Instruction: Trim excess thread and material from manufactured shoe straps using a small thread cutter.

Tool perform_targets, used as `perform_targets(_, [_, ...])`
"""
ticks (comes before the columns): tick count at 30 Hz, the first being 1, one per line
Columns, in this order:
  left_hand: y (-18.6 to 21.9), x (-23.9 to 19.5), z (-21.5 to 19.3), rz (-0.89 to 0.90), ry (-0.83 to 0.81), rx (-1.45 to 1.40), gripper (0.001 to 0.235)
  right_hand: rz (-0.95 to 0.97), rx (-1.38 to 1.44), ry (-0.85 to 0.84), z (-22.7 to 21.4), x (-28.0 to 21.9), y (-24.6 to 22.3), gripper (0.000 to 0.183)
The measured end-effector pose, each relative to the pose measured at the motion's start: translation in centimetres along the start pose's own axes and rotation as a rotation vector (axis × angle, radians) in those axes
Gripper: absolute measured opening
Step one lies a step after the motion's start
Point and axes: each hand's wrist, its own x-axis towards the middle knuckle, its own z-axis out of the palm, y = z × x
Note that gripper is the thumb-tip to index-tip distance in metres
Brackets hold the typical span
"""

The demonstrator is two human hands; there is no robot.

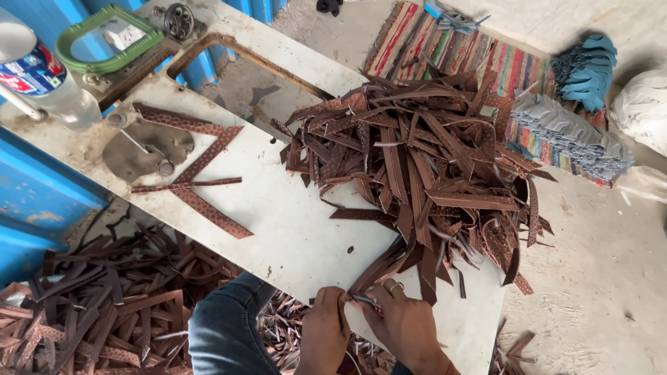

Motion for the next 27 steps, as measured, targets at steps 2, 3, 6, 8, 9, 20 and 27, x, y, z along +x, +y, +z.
perform_targets(2, [-0.4, 0.2, 0.0, -0.014, -0.012, 0.013, 0.006, 0.032, -0.030, -0.052, -0.1, 0.3, 0.1, 0.029])
perform_targets(3, [-0.7, 0.2, 0.0, -0.030, -0.025, 0.024, 0.006, 0.066, -0.061, -0.109, -0.1, 0.4, 0.1, 0.028])
perform_targets(6, [-0.6, 0.2, -0.1, 0.016, 0.017, 0.009, 0.006, 0.078, -0.051, -0.107, 0.1, 0.3, 0.3, 0.024])
perform_targets(8, [-0.6, 0.3, 0.0, 0.007, 0.012, 0.015, 0.006, 0.049, -0.045, -0.082, 0.0, 0.2, 0.3, 0.025])
perform_targets(9, [-0.6, 0.3, -0.1, 0.000, 0.006, 0.022, 0.006, 0.021, -0.038, -0.055, 0.0, 0.2, 0.3, 0.027])
perform_targets(20, [-2.2, 0.3, 0.6, -0.172, 0.087, -0.302, 0.016, -0.013, 0.077, 0.028, 1.5, -0.6, 1.9, 0.019])
perform_targets(27, [-1.8, 0.4, 0.1, -0.225, 0.059, -0.384, 0.023, 0.262, 0.081, -0.208, 2.1, -1.6, 0.8, 0.031])
